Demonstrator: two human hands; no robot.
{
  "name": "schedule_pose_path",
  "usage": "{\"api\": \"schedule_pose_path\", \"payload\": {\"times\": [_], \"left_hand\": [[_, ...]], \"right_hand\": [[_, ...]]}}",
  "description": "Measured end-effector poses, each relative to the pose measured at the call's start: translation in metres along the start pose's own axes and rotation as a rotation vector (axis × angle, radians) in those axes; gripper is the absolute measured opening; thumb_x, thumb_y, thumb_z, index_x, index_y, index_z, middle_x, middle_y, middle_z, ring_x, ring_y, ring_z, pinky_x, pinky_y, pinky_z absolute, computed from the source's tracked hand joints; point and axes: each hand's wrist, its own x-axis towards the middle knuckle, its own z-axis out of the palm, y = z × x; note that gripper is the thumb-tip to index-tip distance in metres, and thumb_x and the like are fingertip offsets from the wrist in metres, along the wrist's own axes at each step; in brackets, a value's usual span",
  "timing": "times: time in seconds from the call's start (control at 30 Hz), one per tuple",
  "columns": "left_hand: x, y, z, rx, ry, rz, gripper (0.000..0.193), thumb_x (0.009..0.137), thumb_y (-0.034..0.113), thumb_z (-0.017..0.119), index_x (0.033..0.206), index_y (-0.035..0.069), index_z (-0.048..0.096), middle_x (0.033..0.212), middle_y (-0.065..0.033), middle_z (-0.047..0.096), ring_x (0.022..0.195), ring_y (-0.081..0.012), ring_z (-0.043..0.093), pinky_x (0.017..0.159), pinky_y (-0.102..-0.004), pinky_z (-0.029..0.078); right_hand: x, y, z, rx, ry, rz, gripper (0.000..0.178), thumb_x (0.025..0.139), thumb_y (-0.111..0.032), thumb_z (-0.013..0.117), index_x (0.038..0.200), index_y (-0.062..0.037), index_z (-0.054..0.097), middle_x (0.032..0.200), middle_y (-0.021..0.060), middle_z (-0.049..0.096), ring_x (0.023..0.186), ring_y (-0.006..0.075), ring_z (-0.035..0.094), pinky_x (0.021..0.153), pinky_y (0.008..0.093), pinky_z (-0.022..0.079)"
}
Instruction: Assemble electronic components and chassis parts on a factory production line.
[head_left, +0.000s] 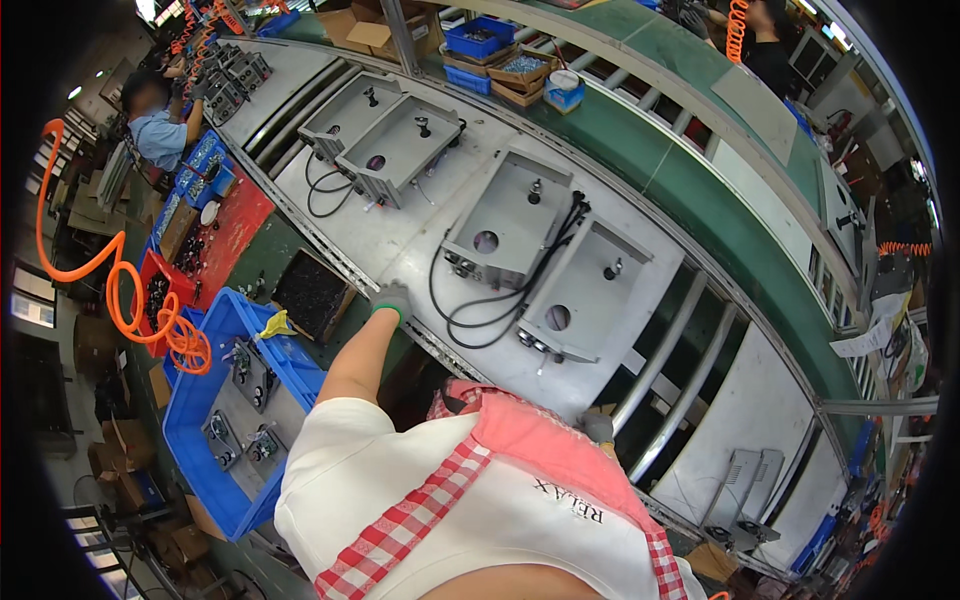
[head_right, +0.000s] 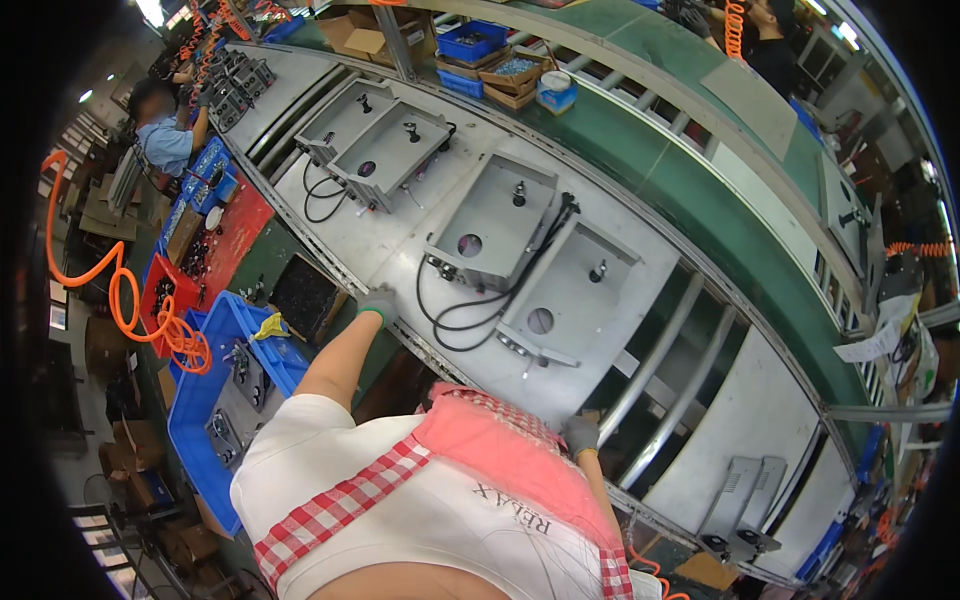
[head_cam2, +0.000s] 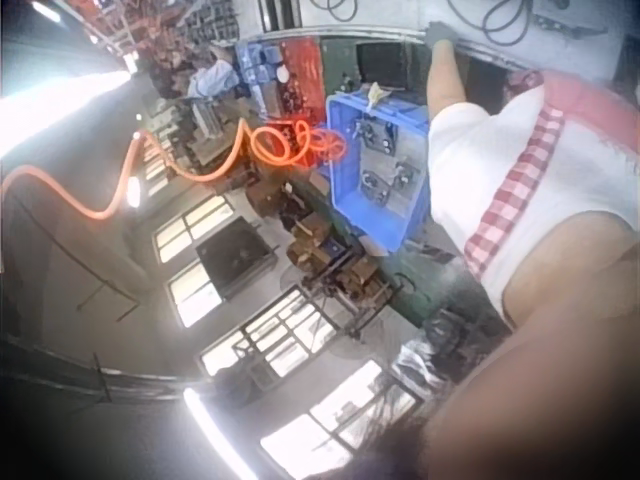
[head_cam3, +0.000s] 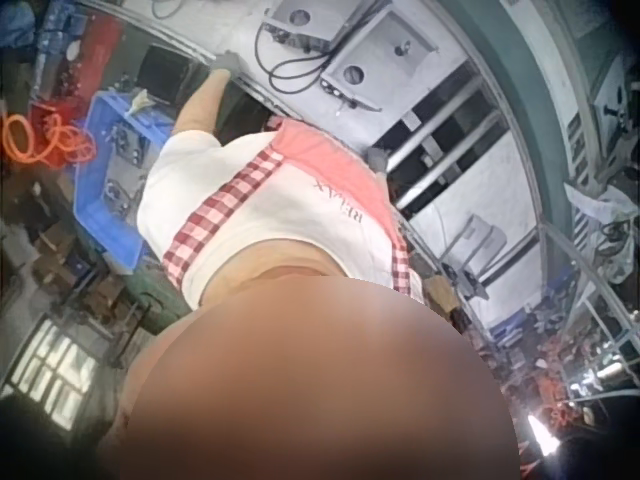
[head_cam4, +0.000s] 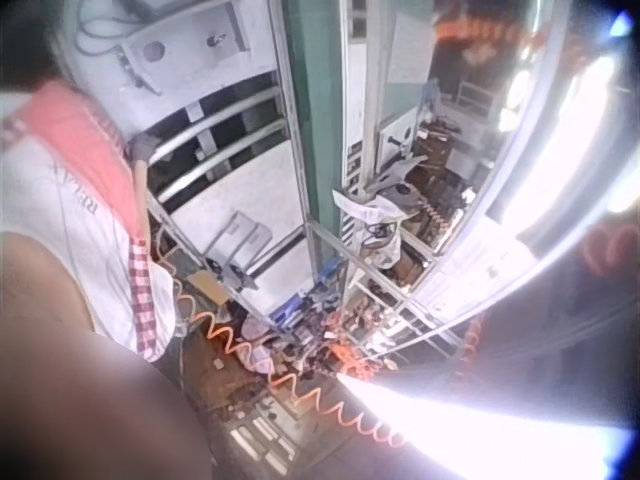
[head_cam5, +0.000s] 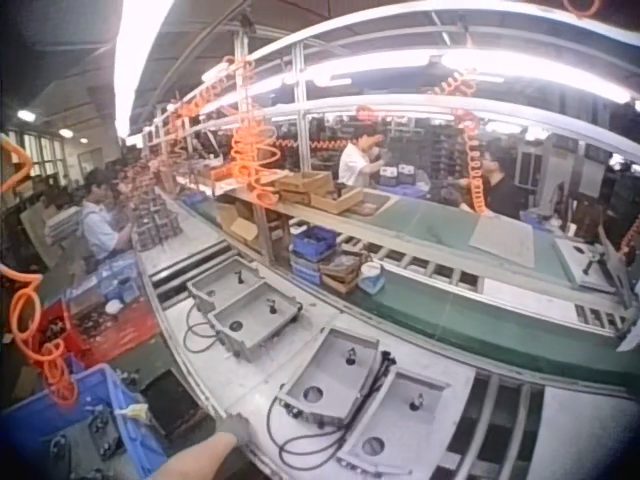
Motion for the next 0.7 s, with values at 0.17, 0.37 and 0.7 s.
{"api": "schedule_pose_path", "payload": {"times": [0.17, 0.37, 0.7], "left_hand": [[-0.033, -0.005, -0.012, -0.061, 0.054, -0.314, 0.033, 0.085, 0.025, 0.051, 0.111, 0.014, 0.067, 0.123, -0.0091, 0.061, 0.114, -0.0300, 0.058, 0.091, -0.0547, 0.039], [-0.089, 0.045, -0.011, -0.175, 0.022, -0.149, 0.039, 0.084, 0.034, 0.050, 0.112, 0.012, 0.066, 0.119, -0.0116, 0.062, 0.110, -0.0290, 0.060, 0.090, -0.0424, 0.046], [-0.111, 0.141, -0.023, -0.114, 0.030, 0.268, 0.042, 0.084, 0.040, 0.049, 0.103, 0.006, 0.066, 0.101, -0.0189, 0.066, 0.094, -0.0346, 0.064, 0.084, -0.0443, 0.049]], "right_hand": [[0.003, 0.005, -0.059, 1.117, 0.312, 0.128, 0.030, 0.083, -0.011, 0.058, 0.112, -0.0039, 0.061, 0.099, 0.0071, 0.066, 0.077, 0.0156, 0.060, 0.058, 0.0256, 0.044], [-0.102, 0.250, -0.057, -0.112, 0.669, 0.790, 0.039, 0.086, -0.027, 0.054, 0.114, -0.0026, 0.062, 0.117, 0.0208, 0.061, 0.111, 0.0349, 0.056, 0.093, 0.0413, 0.045], [-0.112, 0.264, -0.023, -0.267, 0.607, 0.973, 0.032, 0.085, -0.016, 0.048, 0.108, 0.0043, 0.057, 0.110, 0.0248, 0.061, 0.096, 0.0323, 0.064, 0.080, 0.0379, 0.052]]}}
